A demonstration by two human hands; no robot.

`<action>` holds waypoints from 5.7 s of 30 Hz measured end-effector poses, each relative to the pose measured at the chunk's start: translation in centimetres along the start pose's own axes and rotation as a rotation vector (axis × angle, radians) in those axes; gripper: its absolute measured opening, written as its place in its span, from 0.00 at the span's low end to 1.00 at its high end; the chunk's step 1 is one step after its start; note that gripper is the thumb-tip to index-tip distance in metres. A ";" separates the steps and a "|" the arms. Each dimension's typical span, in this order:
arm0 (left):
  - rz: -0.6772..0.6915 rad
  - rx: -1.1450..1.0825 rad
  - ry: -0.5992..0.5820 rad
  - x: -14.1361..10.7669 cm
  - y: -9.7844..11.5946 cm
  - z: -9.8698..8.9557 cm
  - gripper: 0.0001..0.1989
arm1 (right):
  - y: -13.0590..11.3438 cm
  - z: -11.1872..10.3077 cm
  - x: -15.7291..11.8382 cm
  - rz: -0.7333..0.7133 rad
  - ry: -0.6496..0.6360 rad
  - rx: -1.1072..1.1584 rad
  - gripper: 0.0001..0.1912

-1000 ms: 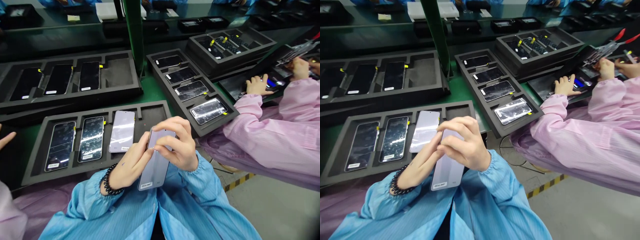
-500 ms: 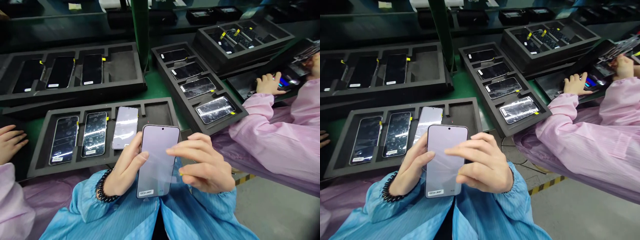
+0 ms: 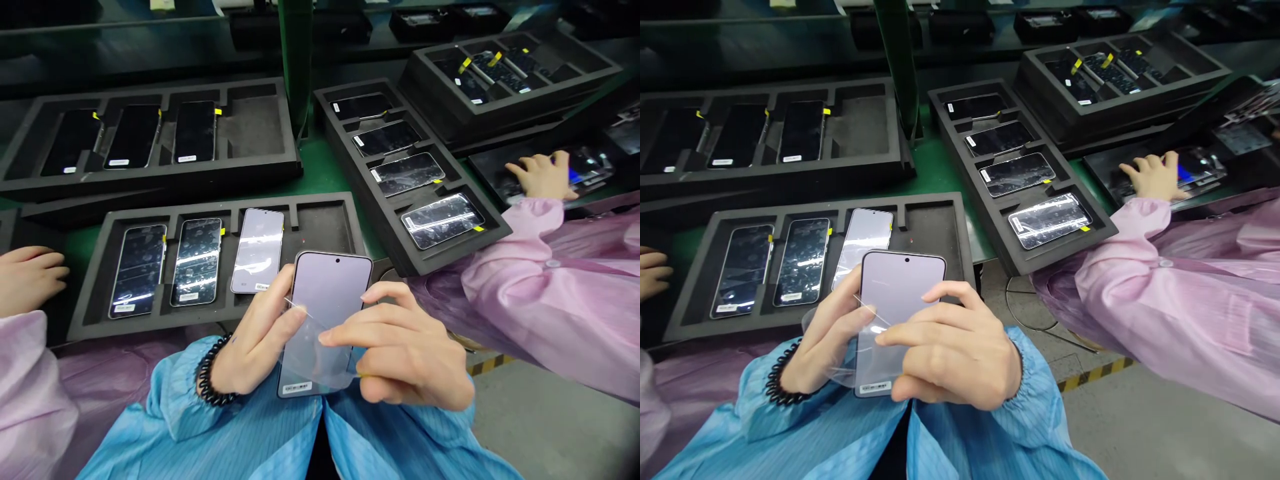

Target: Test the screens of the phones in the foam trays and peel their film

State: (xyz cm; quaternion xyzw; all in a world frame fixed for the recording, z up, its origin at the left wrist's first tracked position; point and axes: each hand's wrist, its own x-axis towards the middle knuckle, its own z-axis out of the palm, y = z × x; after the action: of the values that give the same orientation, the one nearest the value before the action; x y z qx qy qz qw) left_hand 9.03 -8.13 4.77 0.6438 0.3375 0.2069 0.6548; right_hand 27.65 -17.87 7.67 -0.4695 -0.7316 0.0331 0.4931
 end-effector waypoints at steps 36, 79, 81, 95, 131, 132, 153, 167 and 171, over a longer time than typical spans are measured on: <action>-0.236 -0.231 -0.094 3.2 0.7 1.8 0.26 | 5.4 4.0 3.5 0.458 0.336 0.120 0.15; 0.087 1.140 0.297 2.2 -5.9 -7.1 0.25 | 5.7 0.7 -5.8 0.460 -0.081 0.052 0.10; 0.114 1.113 0.330 1.3 -6.1 -7.0 0.24 | 5.8 1.5 -5.7 0.412 -0.116 -0.037 0.10; 0.719 1.291 0.222 -2.5 -10.6 -8.2 0.29 | 6.4 3.9 -6.8 0.255 -0.401 -0.514 0.20; 0.610 1.258 0.170 -2.4 -10.2 -7.7 0.35 | 6.6 3.9 -6.8 0.217 -0.411 -0.527 0.21; 0.601 1.265 0.162 -2.4 -10.2 -7.7 0.34 | 6.6 3.9 -6.9 0.221 -0.422 -0.529 0.21; 0.591 1.239 0.163 -2.5 -10.2 -7.8 0.35 | 6.7 3.9 -7.1 0.229 -0.370 -0.486 0.26; 0.602 1.230 0.166 -2.4 -10.2 -7.8 0.35 | 6.6 3.9 -6.9 0.224 -0.374 -0.500 0.24; 0.610 1.221 0.161 -2.4 -10.1 -7.8 0.35 | 6.6 3.9 -6.9 0.231 -0.376 -0.497 0.24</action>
State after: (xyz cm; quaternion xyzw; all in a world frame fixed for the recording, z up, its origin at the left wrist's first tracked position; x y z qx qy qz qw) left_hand 0.24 -5.17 -4.28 0.9464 0.2449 0.2020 0.0599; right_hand 29.54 -17.56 -2.42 -0.6410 -0.7375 -0.0047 0.2126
